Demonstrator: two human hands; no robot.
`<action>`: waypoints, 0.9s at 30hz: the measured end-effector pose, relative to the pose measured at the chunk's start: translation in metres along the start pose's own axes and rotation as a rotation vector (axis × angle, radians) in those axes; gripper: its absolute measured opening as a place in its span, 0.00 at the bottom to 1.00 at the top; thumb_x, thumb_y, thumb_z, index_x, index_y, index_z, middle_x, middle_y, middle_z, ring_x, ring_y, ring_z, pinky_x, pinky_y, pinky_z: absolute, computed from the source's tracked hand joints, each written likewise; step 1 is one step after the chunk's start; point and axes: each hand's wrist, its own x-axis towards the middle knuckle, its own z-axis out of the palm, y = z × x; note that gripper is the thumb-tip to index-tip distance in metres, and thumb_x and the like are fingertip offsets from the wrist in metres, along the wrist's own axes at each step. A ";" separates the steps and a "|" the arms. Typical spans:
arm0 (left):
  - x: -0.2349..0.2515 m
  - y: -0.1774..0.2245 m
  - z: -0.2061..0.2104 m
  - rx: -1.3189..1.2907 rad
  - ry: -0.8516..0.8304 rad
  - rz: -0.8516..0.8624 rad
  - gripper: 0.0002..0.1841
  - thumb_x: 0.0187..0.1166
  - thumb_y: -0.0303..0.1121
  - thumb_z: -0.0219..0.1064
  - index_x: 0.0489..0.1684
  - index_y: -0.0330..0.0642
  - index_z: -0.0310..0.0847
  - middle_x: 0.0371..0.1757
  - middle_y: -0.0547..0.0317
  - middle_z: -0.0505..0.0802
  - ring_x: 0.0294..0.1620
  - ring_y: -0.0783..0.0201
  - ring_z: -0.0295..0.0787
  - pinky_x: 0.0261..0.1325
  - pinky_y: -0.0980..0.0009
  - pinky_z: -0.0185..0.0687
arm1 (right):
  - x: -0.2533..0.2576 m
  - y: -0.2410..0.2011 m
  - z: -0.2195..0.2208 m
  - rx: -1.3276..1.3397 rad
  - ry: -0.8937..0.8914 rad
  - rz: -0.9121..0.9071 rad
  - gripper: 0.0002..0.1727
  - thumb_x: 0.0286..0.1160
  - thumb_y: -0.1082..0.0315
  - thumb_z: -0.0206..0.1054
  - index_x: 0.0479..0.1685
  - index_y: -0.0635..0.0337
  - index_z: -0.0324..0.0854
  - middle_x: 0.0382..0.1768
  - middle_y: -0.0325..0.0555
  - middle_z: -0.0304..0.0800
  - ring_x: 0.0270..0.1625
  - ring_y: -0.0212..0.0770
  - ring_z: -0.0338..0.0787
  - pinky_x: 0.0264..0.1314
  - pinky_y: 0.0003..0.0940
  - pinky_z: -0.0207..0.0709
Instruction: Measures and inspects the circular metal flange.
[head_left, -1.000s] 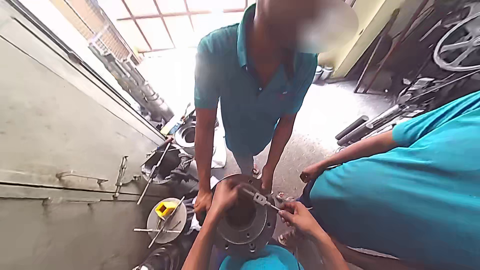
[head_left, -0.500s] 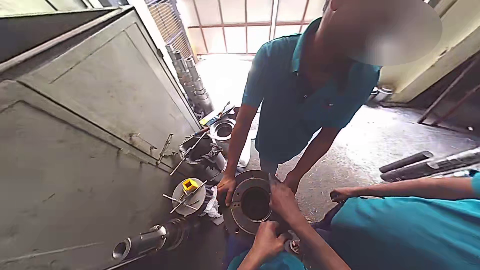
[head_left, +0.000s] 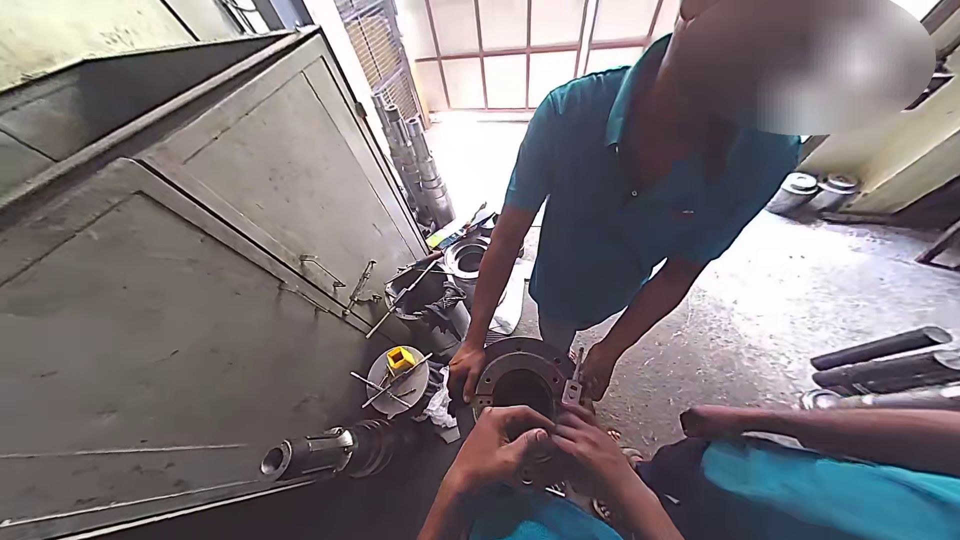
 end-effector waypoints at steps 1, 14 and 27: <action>0.000 -0.001 -0.002 0.062 0.092 -0.014 0.12 0.84 0.35 0.65 0.54 0.41 0.91 0.46 0.61 0.98 0.44 0.72 0.95 0.53 0.68 0.92 | -0.014 -0.001 -0.004 0.010 0.066 0.041 0.05 0.67 0.68 0.68 0.34 0.49 0.91 0.39 0.36 0.96 0.58 0.41 0.92 0.82 0.54 0.68; 0.009 -0.022 0.057 0.855 0.117 -0.062 0.25 0.75 0.41 0.70 0.73 0.47 0.84 0.68 0.52 0.91 0.66 0.44 0.86 0.61 0.47 0.84 | 0.007 0.018 -0.044 -0.137 0.073 0.903 0.24 0.82 0.47 0.58 0.56 0.53 0.92 0.60 0.50 0.94 0.71 0.61 0.85 0.69 0.70 0.72; -0.087 -0.034 0.005 -0.032 -0.170 -0.179 0.14 0.85 0.37 0.64 0.60 0.42 0.89 0.54 0.61 0.97 0.52 0.72 0.94 0.59 0.68 0.91 | -0.006 -0.034 -0.010 -0.041 -0.099 0.119 0.17 0.84 0.52 0.59 0.42 0.51 0.89 0.25 0.39 0.91 0.34 0.41 0.92 0.78 0.53 0.72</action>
